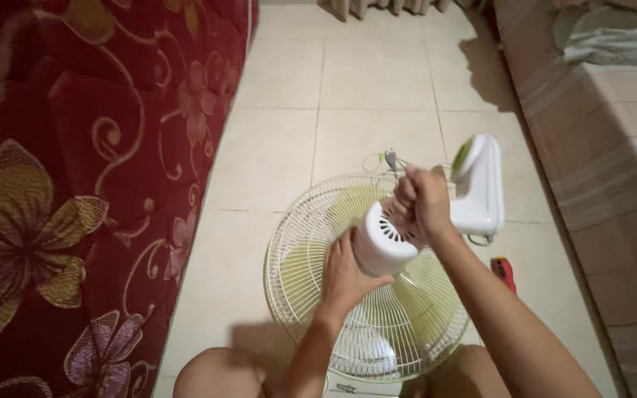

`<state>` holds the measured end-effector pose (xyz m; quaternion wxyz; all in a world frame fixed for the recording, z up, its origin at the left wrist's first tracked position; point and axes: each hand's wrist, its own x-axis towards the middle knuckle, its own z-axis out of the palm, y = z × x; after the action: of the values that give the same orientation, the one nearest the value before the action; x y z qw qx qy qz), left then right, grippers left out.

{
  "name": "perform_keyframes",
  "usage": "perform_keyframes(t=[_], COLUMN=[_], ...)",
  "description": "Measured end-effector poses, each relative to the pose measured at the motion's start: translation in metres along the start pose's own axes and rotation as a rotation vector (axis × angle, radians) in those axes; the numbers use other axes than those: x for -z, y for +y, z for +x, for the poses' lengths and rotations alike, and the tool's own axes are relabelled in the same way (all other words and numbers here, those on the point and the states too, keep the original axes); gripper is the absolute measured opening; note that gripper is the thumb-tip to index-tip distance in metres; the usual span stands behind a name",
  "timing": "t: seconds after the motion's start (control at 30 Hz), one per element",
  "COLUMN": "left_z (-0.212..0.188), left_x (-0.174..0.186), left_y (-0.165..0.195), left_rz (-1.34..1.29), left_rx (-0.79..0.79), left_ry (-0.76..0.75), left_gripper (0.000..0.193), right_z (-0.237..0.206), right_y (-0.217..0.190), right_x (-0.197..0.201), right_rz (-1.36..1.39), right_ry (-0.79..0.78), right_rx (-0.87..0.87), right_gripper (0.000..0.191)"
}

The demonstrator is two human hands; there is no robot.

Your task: The person assembles an electric fan by attaching the motor housing to the fan head and securing it with a screwdriver. They then attach the rear cover and tighten the screws to complete the assembly.

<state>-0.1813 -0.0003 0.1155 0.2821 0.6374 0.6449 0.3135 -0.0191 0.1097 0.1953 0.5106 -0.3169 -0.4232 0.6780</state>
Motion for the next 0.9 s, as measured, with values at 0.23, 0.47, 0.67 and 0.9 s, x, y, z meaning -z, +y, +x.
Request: perform_keyframes(t=[0.23, 0.47, 0.67, 0.9], left_z=[0.003, -0.013, -0.034, -0.039], left_x=[0.011, 0.060, 0.054, 0.036], left_y=[-0.003, -0.070, -0.104, -0.123], left_rz=[-0.126, -0.090, -0.151, -0.369], left_rx=[-0.023, 0.118, 0.589, 0.461], left_ry=[-0.114, 0.208, 0.164, 0.187], left_gripper=[0.139, 0.109, 0.129, 0.126], right_z=[0.020, 0.015, -0.014, -0.074], right_y=[-0.013, 0.019, -0.027, -0.047], right_x=[-0.021, -0.032, -0.041, -0.066], right_rz=[0.108, -0.160, -1.472, -2.007], right_ry=[0.064, 0.100, 0.037, -0.100], right_rx=[0.011, 0.041, 0.573, -0.233], right_gripper=[0.047, 0.052, 0.046, 0.087])
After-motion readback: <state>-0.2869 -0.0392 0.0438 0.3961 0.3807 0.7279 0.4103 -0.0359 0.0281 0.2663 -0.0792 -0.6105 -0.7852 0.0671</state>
